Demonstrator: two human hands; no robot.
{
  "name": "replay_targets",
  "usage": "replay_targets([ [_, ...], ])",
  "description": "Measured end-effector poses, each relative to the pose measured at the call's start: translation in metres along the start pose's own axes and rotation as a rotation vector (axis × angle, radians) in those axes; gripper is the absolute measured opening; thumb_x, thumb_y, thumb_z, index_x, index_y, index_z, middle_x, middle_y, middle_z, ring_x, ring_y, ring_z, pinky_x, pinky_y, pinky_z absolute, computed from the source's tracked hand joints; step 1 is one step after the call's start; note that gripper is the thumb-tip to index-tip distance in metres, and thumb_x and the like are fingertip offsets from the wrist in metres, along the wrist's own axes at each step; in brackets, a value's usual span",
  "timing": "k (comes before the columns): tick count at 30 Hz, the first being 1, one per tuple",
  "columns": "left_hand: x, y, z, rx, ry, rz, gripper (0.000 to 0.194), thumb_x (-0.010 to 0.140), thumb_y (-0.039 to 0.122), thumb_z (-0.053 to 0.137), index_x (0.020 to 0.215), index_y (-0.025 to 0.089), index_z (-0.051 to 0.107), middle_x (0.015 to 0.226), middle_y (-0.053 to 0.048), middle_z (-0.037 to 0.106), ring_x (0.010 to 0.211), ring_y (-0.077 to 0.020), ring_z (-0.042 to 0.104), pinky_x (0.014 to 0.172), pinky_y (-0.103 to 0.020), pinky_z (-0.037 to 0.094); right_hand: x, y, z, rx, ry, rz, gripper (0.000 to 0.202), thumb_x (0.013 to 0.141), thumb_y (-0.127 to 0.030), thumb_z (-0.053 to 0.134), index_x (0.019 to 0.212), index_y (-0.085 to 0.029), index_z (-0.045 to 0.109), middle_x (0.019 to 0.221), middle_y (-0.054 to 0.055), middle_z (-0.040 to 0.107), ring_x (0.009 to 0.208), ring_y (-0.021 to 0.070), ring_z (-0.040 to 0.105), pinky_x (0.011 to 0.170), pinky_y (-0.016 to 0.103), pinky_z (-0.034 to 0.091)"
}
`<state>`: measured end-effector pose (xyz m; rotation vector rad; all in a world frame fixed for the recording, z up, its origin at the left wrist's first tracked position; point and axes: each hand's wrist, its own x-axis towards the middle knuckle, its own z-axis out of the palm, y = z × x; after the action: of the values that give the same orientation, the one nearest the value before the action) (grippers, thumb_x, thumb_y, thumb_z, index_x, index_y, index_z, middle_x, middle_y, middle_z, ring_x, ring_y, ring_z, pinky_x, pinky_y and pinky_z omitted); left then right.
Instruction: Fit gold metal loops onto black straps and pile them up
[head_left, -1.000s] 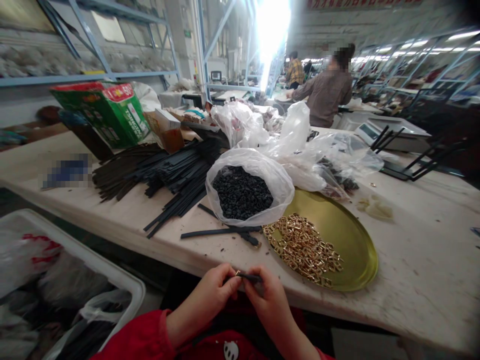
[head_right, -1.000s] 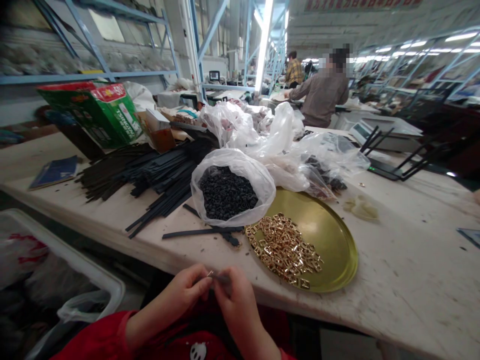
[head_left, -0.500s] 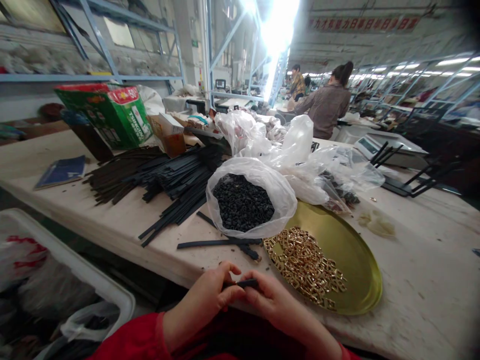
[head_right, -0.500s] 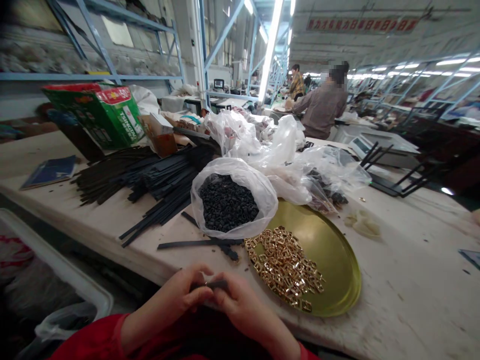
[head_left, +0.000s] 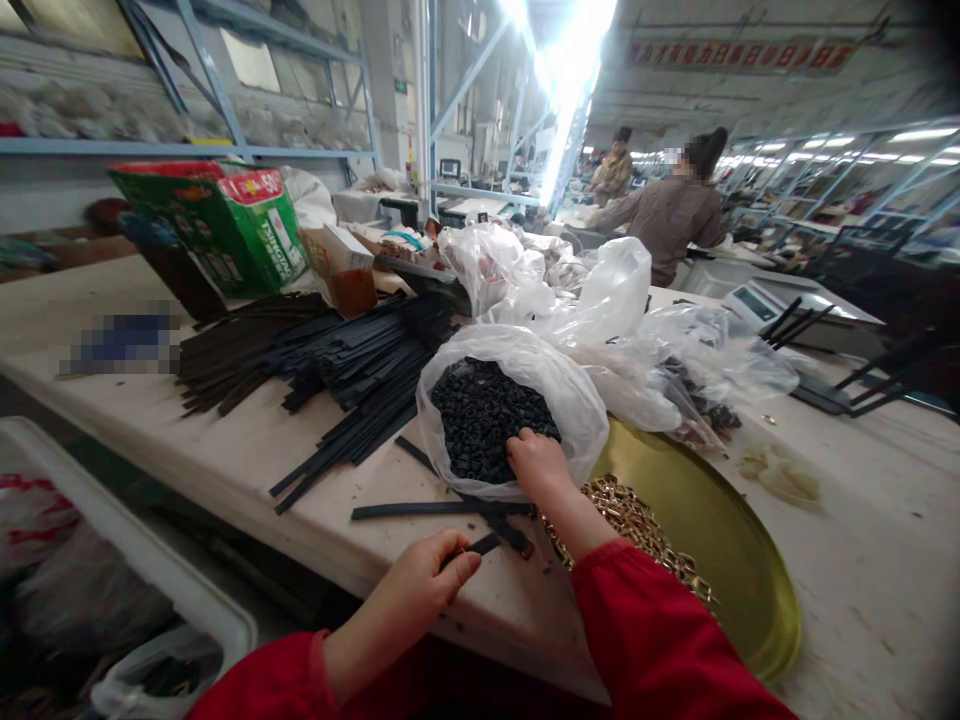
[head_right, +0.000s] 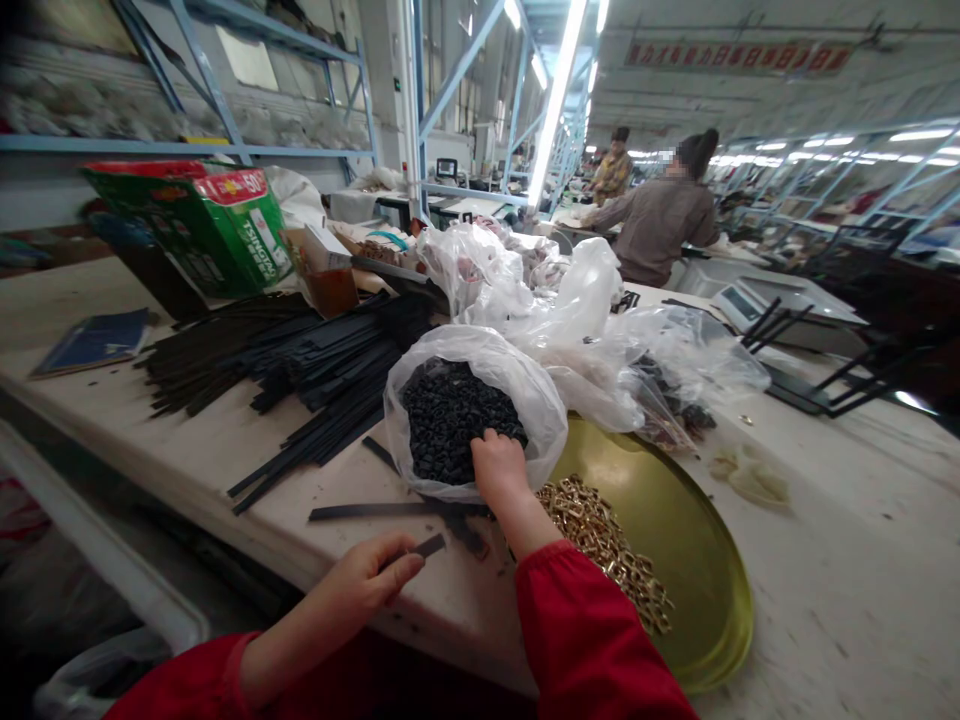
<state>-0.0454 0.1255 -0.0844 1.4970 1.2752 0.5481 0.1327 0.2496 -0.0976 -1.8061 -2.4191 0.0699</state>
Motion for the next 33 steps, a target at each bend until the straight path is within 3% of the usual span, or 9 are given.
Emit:
replay_targets([
  [5, 0.000, 0.004, 0.002, 0.001, 0.051, 0.015, 0.027, 0.082, 0.041, 0.042, 0.069, 0.018, 0.048, 0.057, 0.006, 0.042, 0.055, -0.0111, 0.042, 0.053, -0.021, 0.032, 0.002, -0.002, 0.002, 0.053, 0.001, -0.021, 0.010, 0.078, -0.013, 0.053, 0.078, -0.014, 0.063, 0.090, 0.012, 0.061, 0.085, 0.0234, 0.058, 0.072, 0.033, 0.037],
  [11, -0.010, 0.008, 0.002, 0.003, 0.098, 0.048, 0.027, 0.082, 0.041, 0.043, 0.073, 0.017, 0.052, 0.057, 0.006, 0.042, 0.054, -0.0108, 0.042, 0.053, -0.021, 0.032, -0.001, 0.002, -0.004, 0.350, 0.151, 0.048, 0.009, 0.073, -0.010, 0.054, 0.070, -0.014, 0.060, 0.083, 0.011, 0.061, 0.084, 0.0221, 0.056, 0.077, 0.034, 0.037],
  [14, -0.014, 0.010, -0.002, -0.020, 0.185, 0.053, 0.029, 0.082, 0.043, 0.044, 0.074, 0.016, 0.053, 0.055, 0.006, 0.041, 0.052, -0.0102, 0.040, 0.052, -0.021, 0.032, -0.013, 0.001, -0.011, 0.581, 0.241, 0.116, 0.010, 0.078, -0.020, 0.050, 0.073, -0.016, 0.058, 0.075, 0.006, 0.060, 0.074, 0.0189, 0.056, 0.071, 0.031, 0.040],
  [17, -0.015, 0.015, -0.002, -0.076, 0.219, 0.068, 0.029, 0.081, 0.044, 0.045, 0.076, 0.016, 0.053, 0.053, 0.007, 0.040, 0.050, -0.0095, 0.038, 0.049, -0.020, 0.031, -0.039, -0.013, -0.018, 0.824, 0.275, 0.155, 0.024, 0.081, -0.035, 0.047, 0.087, -0.016, 0.058, 0.069, 0.002, 0.059, 0.062, 0.0155, 0.056, 0.060, 0.028, 0.044],
  [19, -0.013, 0.020, 0.000, -0.097, 0.225, 0.087, 0.029, 0.081, 0.044, 0.045, 0.076, 0.016, 0.054, 0.053, 0.007, 0.039, 0.049, -0.0092, 0.038, 0.048, -0.020, 0.031, -0.061, -0.027, -0.022, 1.075, 0.239, 0.173, 0.035, 0.080, -0.042, 0.047, 0.103, -0.017, 0.056, 0.071, 0.000, 0.061, 0.060, 0.0134, 0.057, 0.058, 0.026, 0.045],
  [20, -0.013, 0.022, 0.001, -0.096, 0.227, 0.096, 0.029, 0.081, 0.043, 0.045, 0.077, 0.016, 0.054, 0.052, 0.007, 0.039, 0.049, -0.0092, 0.038, 0.047, -0.020, 0.030, -0.071, -0.035, -0.024, 1.374, 0.166, 0.208, 0.037, 0.077, -0.042, 0.053, 0.106, -0.019, 0.056, 0.073, 0.000, 0.061, 0.061, 0.0128, 0.058, 0.060, 0.026, 0.046],
  [23, -0.012, 0.028, 0.002, -0.050, 0.261, 0.131, 0.026, 0.082, 0.040, 0.045, 0.079, 0.016, 0.056, 0.056, 0.006, 0.045, 0.051, -0.0099, 0.041, 0.049, -0.020, 0.033, -0.095, -0.056, -0.029, 1.960, -0.016, 0.359, 0.033, 0.065, -0.038, 0.070, 0.092, -0.020, 0.063, 0.073, -0.002, 0.063, 0.061, 0.0101, 0.057, 0.065, 0.025, 0.046],
  [27, -0.016, 0.031, 0.000, 0.051, 0.332, 0.151, 0.023, 0.083, 0.035, 0.043, 0.078, 0.017, 0.058, 0.065, 0.003, 0.056, 0.060, -0.0121, 0.050, 0.056, -0.021, 0.038, -0.107, -0.069, -0.031, 2.130, -0.035, 0.499, 0.028, 0.055, -0.033, 0.078, 0.071, -0.018, 0.061, 0.066, -0.003, 0.063, 0.057, 0.0093, 0.056, 0.061, 0.024, 0.046],
  [33, -0.021, 0.029, 0.002, 0.109, 0.348, 0.167, 0.023, 0.084, 0.032, 0.042, 0.082, 0.017, 0.060, 0.074, 0.000, 0.063, 0.071, -0.0154, 0.056, 0.066, -0.022, 0.040, -0.114, -0.072, -0.028, 2.177, -0.149, 0.543, 0.030, 0.051, -0.031, 0.081, 0.066, -0.017, 0.060, 0.063, -0.002, 0.061, 0.055, 0.0087, 0.055, 0.059, 0.023, 0.046],
])
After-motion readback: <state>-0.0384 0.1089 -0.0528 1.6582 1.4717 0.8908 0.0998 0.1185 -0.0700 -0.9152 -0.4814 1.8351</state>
